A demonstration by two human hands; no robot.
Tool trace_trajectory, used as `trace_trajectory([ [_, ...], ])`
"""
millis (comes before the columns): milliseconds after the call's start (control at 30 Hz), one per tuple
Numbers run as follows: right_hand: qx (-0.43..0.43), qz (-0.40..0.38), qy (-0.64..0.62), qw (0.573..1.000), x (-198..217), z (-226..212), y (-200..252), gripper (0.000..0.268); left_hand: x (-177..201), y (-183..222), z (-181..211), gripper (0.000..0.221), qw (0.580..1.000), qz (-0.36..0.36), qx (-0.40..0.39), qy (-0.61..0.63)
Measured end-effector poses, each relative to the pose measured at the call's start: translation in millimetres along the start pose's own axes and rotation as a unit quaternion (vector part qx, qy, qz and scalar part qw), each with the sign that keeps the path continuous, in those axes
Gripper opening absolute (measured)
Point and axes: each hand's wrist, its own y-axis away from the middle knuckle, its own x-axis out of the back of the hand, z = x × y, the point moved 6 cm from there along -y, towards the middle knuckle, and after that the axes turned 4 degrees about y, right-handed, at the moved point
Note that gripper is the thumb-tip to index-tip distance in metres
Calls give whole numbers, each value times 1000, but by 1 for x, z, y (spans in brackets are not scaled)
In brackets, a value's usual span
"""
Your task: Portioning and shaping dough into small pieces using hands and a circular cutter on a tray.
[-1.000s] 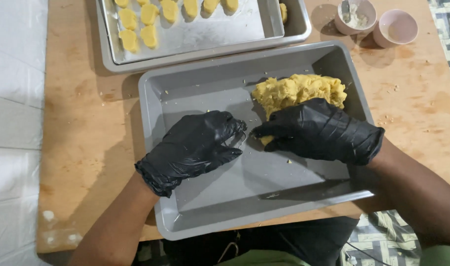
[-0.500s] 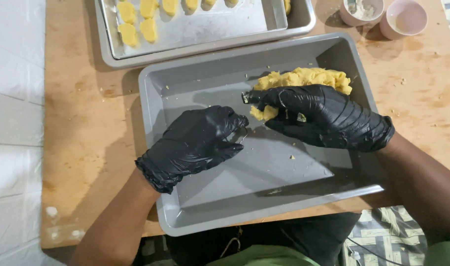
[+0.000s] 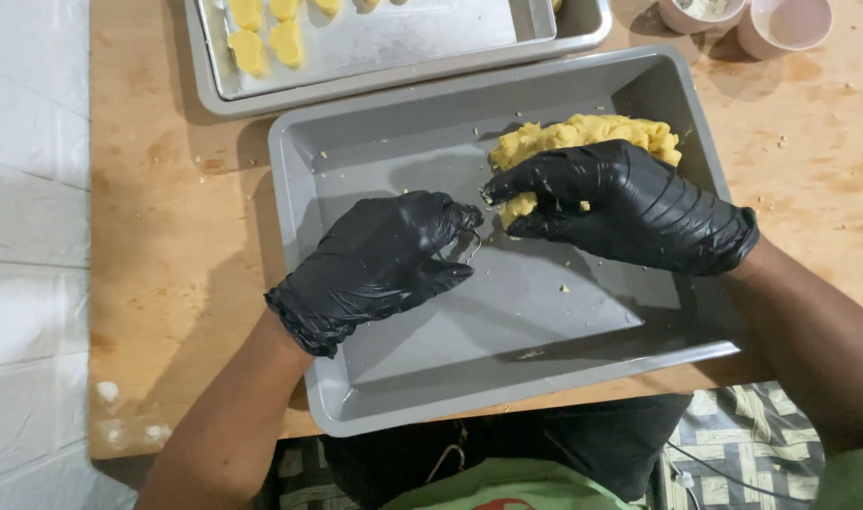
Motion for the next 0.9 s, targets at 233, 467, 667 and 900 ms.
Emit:
trace_trajectory([
  [233, 13, 21, -42, 999, 7, -6, -9, 27, -4, -3, 2, 36, 999, -17, 13, 28],
  [467, -6, -56, -95, 994, -3, -2, -4, 30, -8, -7, 5, 61, 993, -76, 12, 92],
  [667, -68, -115, -157, 979, -9, -1, -4, 30, -7, -7, 4, 93, 908, -127, 270, 293],
  [900, 19, -93, -117, 989, 8, 0, 6, 30, 3, -11, 21, 40, 992, -66, -13, 108],
])
